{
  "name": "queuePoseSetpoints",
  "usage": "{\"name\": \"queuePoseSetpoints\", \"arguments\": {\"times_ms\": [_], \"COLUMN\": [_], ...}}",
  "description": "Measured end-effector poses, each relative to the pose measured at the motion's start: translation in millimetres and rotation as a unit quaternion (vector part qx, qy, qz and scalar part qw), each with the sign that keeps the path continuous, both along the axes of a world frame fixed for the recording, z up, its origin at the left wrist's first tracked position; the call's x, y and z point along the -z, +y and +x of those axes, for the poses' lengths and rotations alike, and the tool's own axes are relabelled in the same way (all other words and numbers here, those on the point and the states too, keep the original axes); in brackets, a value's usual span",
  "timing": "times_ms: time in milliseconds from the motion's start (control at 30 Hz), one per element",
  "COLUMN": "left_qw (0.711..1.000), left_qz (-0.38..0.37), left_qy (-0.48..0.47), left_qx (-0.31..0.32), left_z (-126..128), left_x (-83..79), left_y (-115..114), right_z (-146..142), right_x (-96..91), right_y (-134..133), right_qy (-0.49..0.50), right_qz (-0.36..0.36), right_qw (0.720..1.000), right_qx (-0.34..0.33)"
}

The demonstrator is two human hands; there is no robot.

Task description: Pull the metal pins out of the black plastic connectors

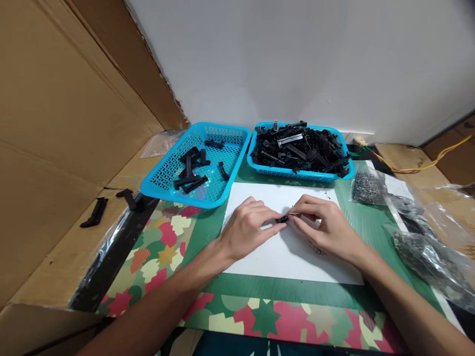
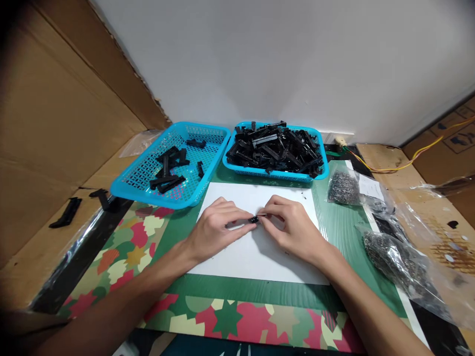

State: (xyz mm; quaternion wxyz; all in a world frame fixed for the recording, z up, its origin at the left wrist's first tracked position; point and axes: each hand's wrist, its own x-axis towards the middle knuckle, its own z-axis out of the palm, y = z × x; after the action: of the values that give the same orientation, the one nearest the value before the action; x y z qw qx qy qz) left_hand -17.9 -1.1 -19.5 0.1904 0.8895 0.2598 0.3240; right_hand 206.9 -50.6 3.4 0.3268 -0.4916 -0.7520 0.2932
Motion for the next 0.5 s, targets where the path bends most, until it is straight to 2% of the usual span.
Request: {"name": "queuePoseSetpoints", "arguments": {"times_ms": [100,233,500], "left_qw": [0.999,0.997,0.996], "left_qz": [0.033,0.066,0.084], "left_qy": [0.017,0.036,0.035], "left_qx": [0.000,-0.005,0.002], "left_z": [0.3,0.8,3.4], "left_x": [3.7,5.0,4.2], "left_y": [-0.7,-1.6,-3.2], "right_z": [-3.8,-5.6,-11.2], "right_x": [-2.6,-1.4,0.4], "right_y": [-1.2,-1.8,-3.8], "right_qy": [-0.005,-0.007,0.040], "right_qz": [-0.039,-0.057,-0.049], "right_qw": [0.999,0.998,0.996], "right_qx": [0.007,0.016,0.057]}}
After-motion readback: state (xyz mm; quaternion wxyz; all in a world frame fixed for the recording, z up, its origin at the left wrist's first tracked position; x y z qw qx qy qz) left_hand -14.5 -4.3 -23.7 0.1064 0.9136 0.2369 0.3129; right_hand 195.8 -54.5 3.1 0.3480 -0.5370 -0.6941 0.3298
